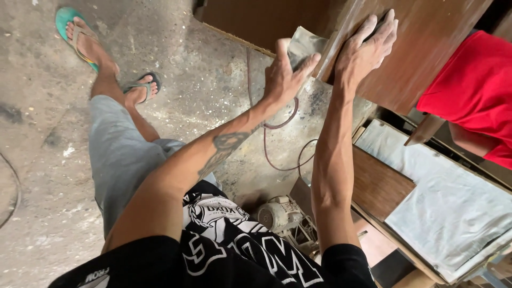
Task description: The person sands the surface of a wooden board using a sanding block. They move the block back and forth across the wood, applying pressure with both hands to smooth the surface.
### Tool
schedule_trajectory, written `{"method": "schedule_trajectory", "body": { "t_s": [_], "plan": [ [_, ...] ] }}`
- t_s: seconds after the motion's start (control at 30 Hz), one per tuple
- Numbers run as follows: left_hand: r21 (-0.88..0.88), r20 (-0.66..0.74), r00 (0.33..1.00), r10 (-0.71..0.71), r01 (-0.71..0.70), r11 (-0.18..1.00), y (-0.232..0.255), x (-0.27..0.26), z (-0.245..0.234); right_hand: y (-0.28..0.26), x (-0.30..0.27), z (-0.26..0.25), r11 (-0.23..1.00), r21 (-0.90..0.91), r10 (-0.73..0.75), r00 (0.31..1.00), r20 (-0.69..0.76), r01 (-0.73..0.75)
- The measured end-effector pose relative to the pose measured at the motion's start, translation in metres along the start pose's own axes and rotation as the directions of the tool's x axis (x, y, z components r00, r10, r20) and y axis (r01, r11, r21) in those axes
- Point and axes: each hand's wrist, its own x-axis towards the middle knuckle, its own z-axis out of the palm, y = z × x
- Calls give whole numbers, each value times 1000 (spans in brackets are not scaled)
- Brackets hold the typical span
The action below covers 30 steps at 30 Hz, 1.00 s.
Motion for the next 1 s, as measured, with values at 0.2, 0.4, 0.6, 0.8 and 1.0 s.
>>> {"method": "schedule_trajectory", "body": {
  "t_s": [0.2,0.4,0.6,0.8,1.0],
  "plan": [
    [119,-41,999,30,-25,993,20,30,1,5,2,4,1000,-5,-13,1000,7,13],
    [-233,102,982,-161,181,956,25,-33,-64,9,5,7,999,-10,-44,999,-11,43],
    [-64,5,991,-131,131,989,20,-7,-15,8,3,3,1000,4,-17,1000,9,17],
    [67,-73,995,-64,69,995,21,30,6,1,4,1,999,8,-41,999,7,41],
    [6,0,979,-203,203,979,23,18,-2,7,4,6,1000,-17,-13,1000,13,13]
  ]
}}
